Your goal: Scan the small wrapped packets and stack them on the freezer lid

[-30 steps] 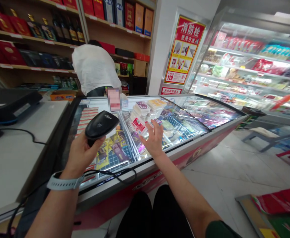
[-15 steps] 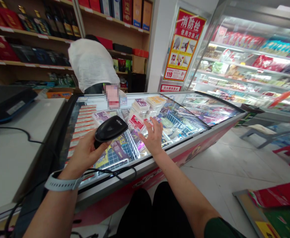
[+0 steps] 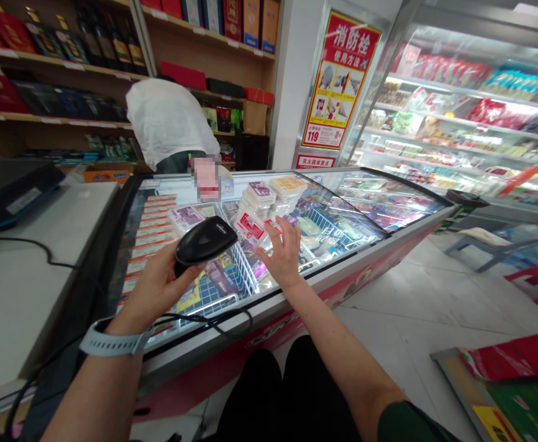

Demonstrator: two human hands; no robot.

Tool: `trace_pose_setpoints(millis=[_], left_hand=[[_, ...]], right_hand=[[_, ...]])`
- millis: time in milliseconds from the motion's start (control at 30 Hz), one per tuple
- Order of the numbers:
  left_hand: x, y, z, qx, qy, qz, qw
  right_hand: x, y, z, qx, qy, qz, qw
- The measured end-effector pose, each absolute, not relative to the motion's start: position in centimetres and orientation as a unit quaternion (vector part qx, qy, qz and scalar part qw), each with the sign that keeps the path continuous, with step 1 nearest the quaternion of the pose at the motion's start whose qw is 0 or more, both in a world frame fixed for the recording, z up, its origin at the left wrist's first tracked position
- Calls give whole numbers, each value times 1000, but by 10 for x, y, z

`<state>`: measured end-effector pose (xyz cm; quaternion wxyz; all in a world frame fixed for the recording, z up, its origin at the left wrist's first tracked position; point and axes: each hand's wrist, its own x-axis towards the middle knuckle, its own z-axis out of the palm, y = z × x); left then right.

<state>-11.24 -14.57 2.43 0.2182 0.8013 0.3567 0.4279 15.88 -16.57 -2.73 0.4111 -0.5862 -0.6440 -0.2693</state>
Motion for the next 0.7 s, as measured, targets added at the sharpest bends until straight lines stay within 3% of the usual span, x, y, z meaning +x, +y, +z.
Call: trace_pose_setpoints(millis=[700], left_hand=[[-112,-145,23,802,373,408,225]], right_hand=[[158,-167,-28,-583,-640,-263,426]])
